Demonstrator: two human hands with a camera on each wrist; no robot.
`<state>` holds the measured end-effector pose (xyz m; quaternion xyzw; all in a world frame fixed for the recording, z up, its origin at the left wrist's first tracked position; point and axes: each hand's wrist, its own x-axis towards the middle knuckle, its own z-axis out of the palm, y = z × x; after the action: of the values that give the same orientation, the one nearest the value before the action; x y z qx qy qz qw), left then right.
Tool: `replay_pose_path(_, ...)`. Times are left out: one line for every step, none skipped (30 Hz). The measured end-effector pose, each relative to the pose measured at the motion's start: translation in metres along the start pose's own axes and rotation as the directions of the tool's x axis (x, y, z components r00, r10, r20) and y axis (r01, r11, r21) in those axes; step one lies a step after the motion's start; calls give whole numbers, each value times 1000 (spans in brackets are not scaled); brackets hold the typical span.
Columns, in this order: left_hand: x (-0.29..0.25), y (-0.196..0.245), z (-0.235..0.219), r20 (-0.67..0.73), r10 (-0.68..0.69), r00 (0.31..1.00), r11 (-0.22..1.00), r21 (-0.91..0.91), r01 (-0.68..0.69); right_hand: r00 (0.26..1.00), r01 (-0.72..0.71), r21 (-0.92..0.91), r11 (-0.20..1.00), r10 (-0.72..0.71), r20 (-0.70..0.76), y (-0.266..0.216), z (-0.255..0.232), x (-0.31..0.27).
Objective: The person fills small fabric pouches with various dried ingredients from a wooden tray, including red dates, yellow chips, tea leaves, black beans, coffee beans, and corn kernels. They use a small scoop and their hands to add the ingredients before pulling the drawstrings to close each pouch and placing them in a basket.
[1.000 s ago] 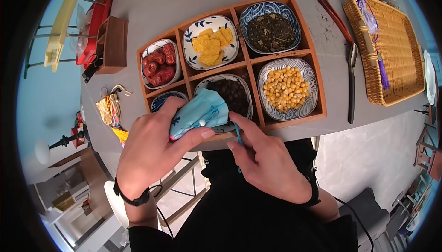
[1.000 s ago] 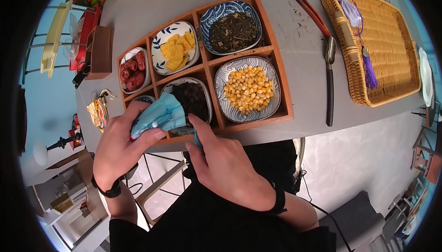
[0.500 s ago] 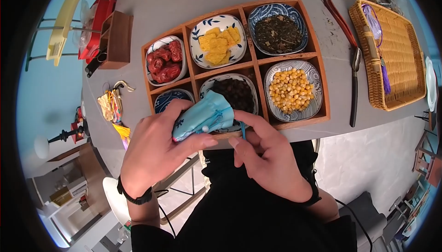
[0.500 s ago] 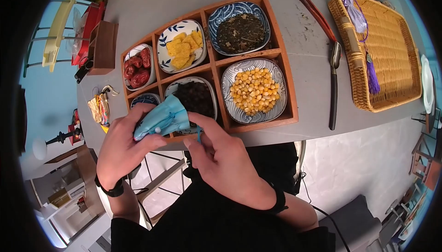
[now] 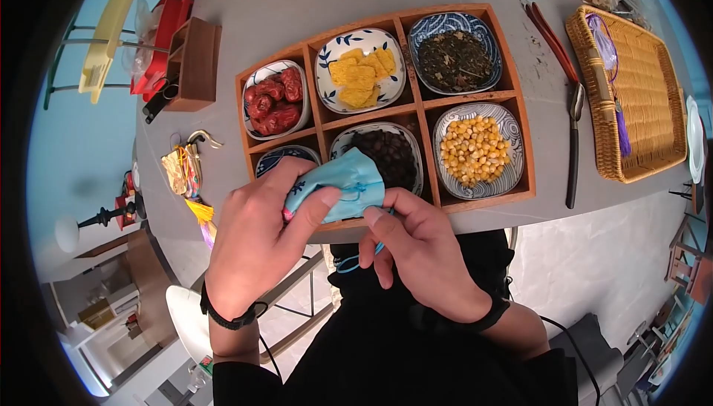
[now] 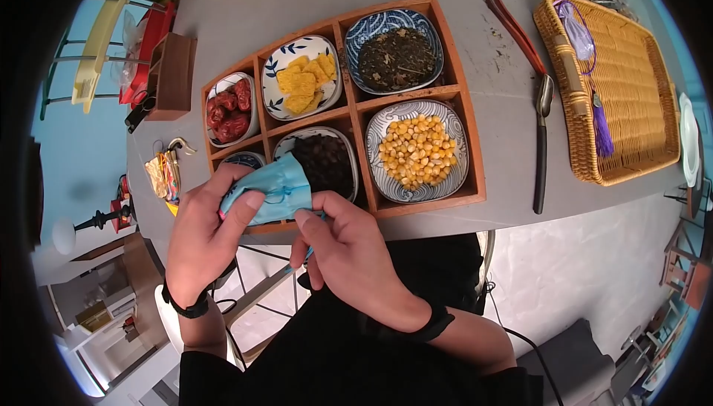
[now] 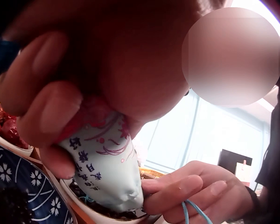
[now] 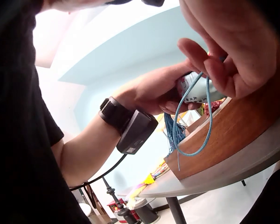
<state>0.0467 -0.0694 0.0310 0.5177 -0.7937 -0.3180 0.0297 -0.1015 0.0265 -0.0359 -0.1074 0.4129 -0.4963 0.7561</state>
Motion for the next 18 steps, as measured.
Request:
replay_pose_path(-1,-1,1,-6,26,1000,1000,-13,-26,1000,-1,-1,1000,1,2,0,0,1)
replay_pose_path(-2,-2,2,-6,24,1000,1000,-13,-24,1000,-3,8,1000,3,-14,0,-1,2)
replay_pose_path(-3,-4,1,-10,43,999,997,-59,-43,1000,-5,18,1000,6,-31,1,-1,2)
replay_pose_path(-4,-5,1,-13,62,998,993,-104,-63,999,-6,17,1000,6,-31,0,-1,2)
replay_pose_path(-5,-7,1,-14,63,998,992,-106,-64,999,-20,16,1000,20,-41,-3,0,1)
replay_pose_path(-7,-8,2,-16,41,999,992,-119,-43,998,-31,15,999,32,-54,-4,0,0)
replay_pose_path(-8,-9,2,-18,19,1000,991,-131,-21,998,-27,13,1000,28,-57,-4,0,0)
replay_pose_path(-9,-7,1,-20,23,1000,991,-132,-26,997,-13,23,1000,15,-81,-3,2,0)
replay_pose_path(-12,-6,-1,9,23,1000,988,-154,-21,995,-4,36,999,8,-103,-1,3,-1)
replay_pose_path(-15,-4,-3,36,20,999,984,-176,-13,995,-7,36,999,10,-100,-2,3,-1)
replay_pose_path(-17,-1,-6,35,17,999,984,-175,-10,994,-12,56,998,18,-105,-3,2,-2)
replay_pose_path(-19,1,-9,56,27,998,985,-170,-18,994,-16,76,997,24,-110,-5,1,-2)
replay_pose_path(-20,3,-10,76,39,996,986,-165,-26,994,-17,73,997,25,-108,-4,1,-2)
replay_pose_path(-20,1,-9,74,38,997,986,-166,-26,992,3,97,995,9,-124,-4,1,-3)
replay_pose_path(-19,-1,-6,17,98,995,987,-133,-95,990,23,120,992,-6,-139,-3,0,-4)
replay_pose_path(-19,-4,-4,-38,156,987,983,-95,-159,991,21,119,993,-4,-135,-3,0,-4)
replay_pose_path(-20,-5,-4,-41,152,988,984,-93,-155,991,22,115,993,-6,-135,-1,0,-3)
replay_pose_path(-19,-6,-4,-64,185,981,981,-52,-189,991,25,113,993,-9,-135,-1,1,-2)
